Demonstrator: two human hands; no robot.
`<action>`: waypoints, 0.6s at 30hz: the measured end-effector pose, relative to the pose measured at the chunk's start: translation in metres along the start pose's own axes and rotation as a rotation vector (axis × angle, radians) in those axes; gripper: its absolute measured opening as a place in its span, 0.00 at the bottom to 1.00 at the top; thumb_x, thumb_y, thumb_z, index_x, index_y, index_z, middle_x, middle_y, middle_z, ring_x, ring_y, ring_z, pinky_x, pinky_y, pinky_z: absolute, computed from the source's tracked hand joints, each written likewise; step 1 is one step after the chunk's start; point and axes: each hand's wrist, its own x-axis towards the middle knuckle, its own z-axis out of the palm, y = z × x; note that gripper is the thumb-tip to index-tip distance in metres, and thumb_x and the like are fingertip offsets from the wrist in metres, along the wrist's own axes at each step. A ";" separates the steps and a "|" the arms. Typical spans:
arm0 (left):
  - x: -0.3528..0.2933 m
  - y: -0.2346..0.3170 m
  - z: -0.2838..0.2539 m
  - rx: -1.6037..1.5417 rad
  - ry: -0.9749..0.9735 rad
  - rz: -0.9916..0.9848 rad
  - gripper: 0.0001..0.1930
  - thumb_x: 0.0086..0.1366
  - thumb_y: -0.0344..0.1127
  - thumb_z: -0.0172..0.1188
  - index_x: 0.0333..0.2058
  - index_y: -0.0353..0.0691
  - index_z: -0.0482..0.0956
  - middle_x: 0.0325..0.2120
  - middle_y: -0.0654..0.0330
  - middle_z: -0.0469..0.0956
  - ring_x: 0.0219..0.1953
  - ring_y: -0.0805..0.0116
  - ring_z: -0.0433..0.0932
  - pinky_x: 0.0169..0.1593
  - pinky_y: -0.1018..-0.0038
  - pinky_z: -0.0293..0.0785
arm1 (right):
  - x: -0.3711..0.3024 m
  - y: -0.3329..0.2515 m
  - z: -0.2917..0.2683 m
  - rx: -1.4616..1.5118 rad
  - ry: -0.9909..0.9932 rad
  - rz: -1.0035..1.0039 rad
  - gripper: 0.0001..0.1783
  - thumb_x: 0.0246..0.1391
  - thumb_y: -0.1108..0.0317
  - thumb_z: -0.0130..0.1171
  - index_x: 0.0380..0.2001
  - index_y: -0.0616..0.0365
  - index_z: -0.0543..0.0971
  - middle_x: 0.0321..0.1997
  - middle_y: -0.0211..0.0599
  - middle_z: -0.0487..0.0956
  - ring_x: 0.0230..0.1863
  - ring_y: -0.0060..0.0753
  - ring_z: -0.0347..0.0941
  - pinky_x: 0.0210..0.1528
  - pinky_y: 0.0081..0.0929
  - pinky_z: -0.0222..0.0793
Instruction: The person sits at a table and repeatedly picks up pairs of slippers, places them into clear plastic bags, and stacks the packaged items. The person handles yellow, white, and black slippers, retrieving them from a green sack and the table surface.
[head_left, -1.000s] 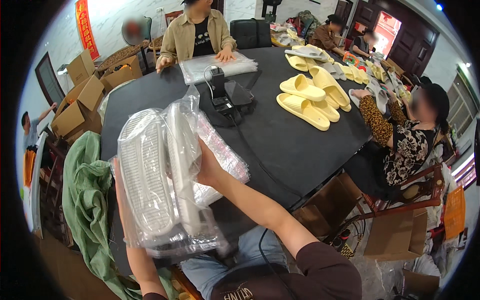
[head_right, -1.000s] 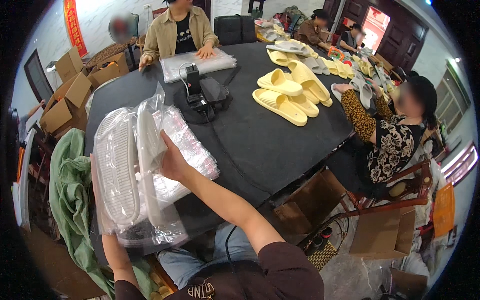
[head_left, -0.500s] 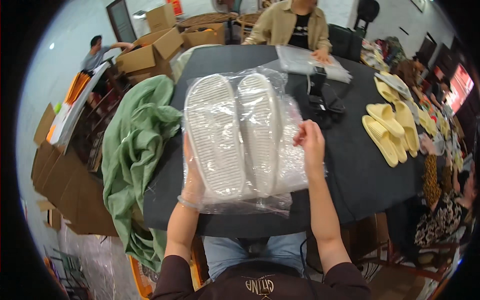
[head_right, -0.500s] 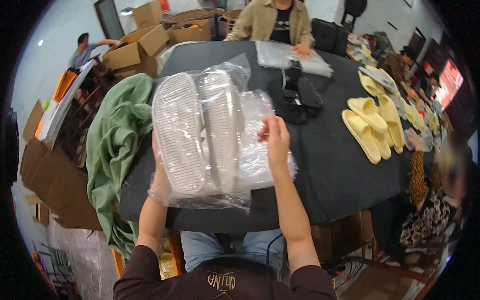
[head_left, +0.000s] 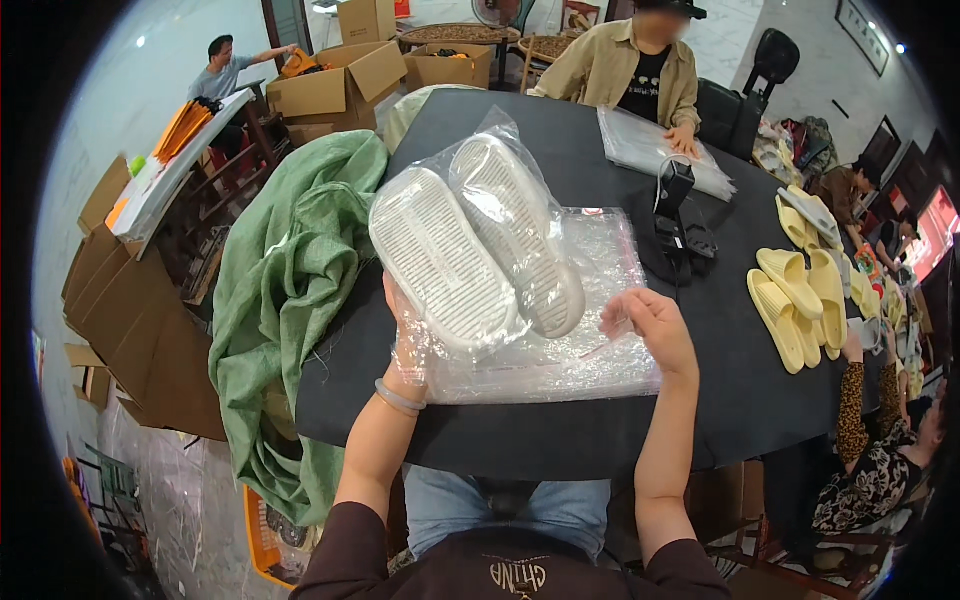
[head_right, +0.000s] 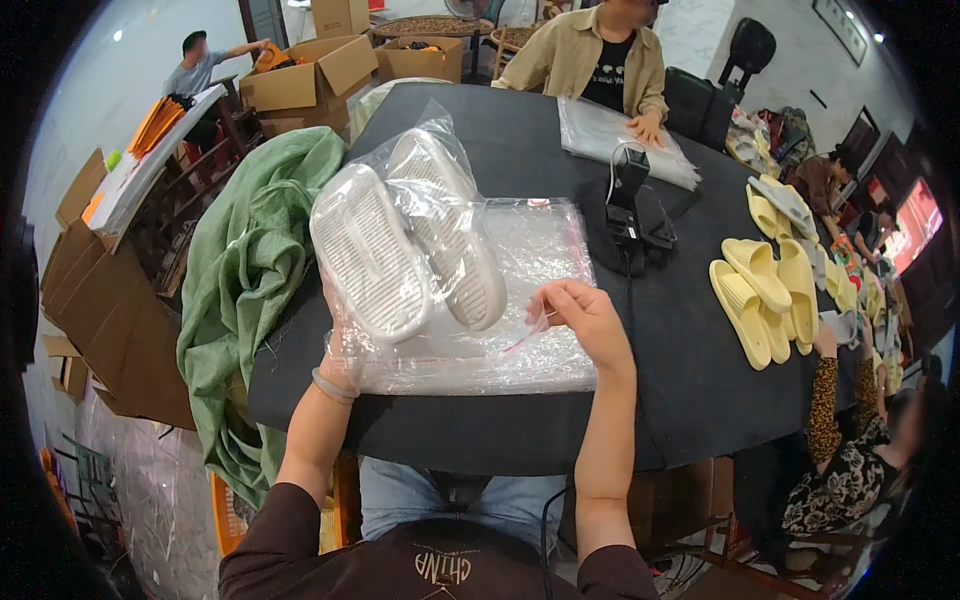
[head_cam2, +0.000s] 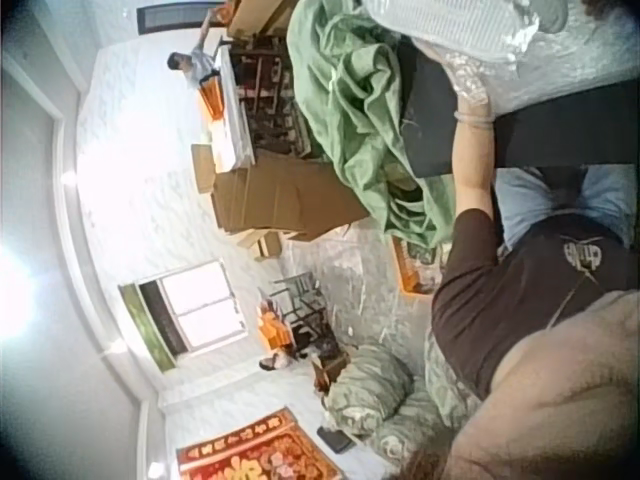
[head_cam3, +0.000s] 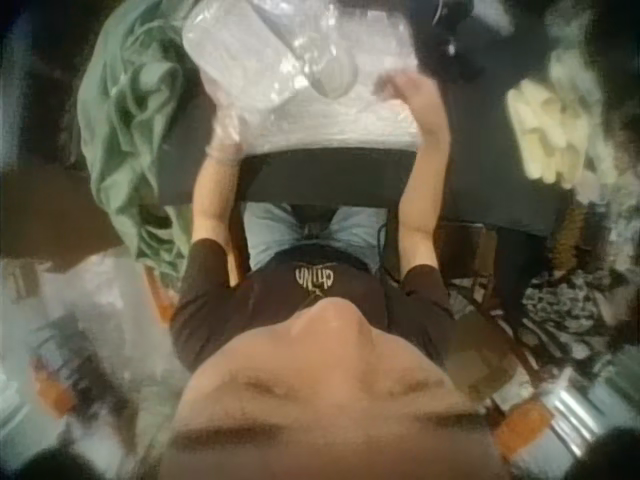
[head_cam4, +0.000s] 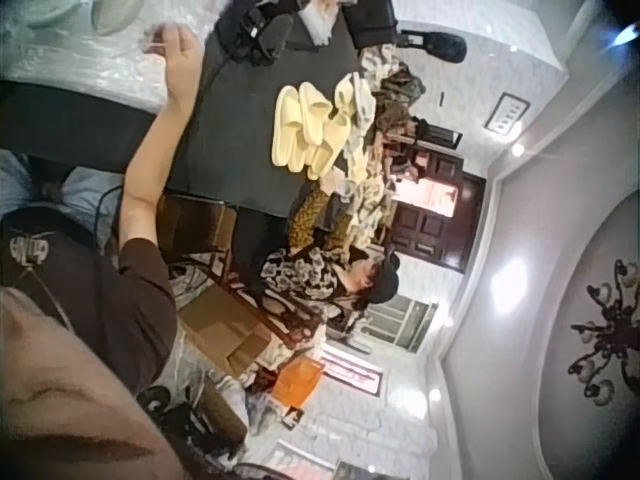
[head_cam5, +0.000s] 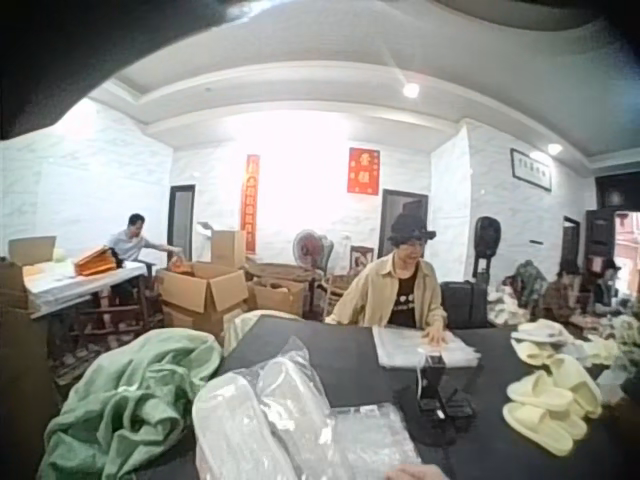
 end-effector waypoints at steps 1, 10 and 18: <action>-0.003 0.000 0.003 -0.026 0.014 0.005 0.29 0.65 0.56 0.39 0.53 0.37 0.68 0.46 0.49 0.74 0.44 0.53 0.76 0.46 0.60 0.76 | 0.001 0.000 0.005 -0.075 0.063 -0.029 0.18 0.62 0.61 0.46 0.32 0.67 0.77 0.21 0.34 0.76 0.22 0.25 0.74 0.28 0.19 0.71; -0.019 0.000 0.029 -0.158 0.248 0.072 0.29 0.65 0.56 0.37 0.53 0.40 0.68 0.48 0.53 0.72 0.48 0.55 0.73 0.50 0.62 0.73 | -0.015 -0.021 0.063 -0.650 -0.080 -0.356 0.11 0.52 0.74 0.53 0.39 0.65 0.76 0.39 0.50 0.74 0.43 0.53 0.72 0.45 0.35 0.68; -0.021 -0.002 0.044 -0.219 0.246 0.082 0.26 0.67 0.52 0.33 0.51 0.40 0.68 0.47 0.54 0.72 0.46 0.57 0.74 0.49 0.63 0.74 | 0.028 0.003 0.060 -0.806 0.381 -0.259 0.21 0.54 0.66 0.55 0.49 0.66 0.71 0.43 0.45 0.72 0.39 0.39 0.71 0.45 0.33 0.67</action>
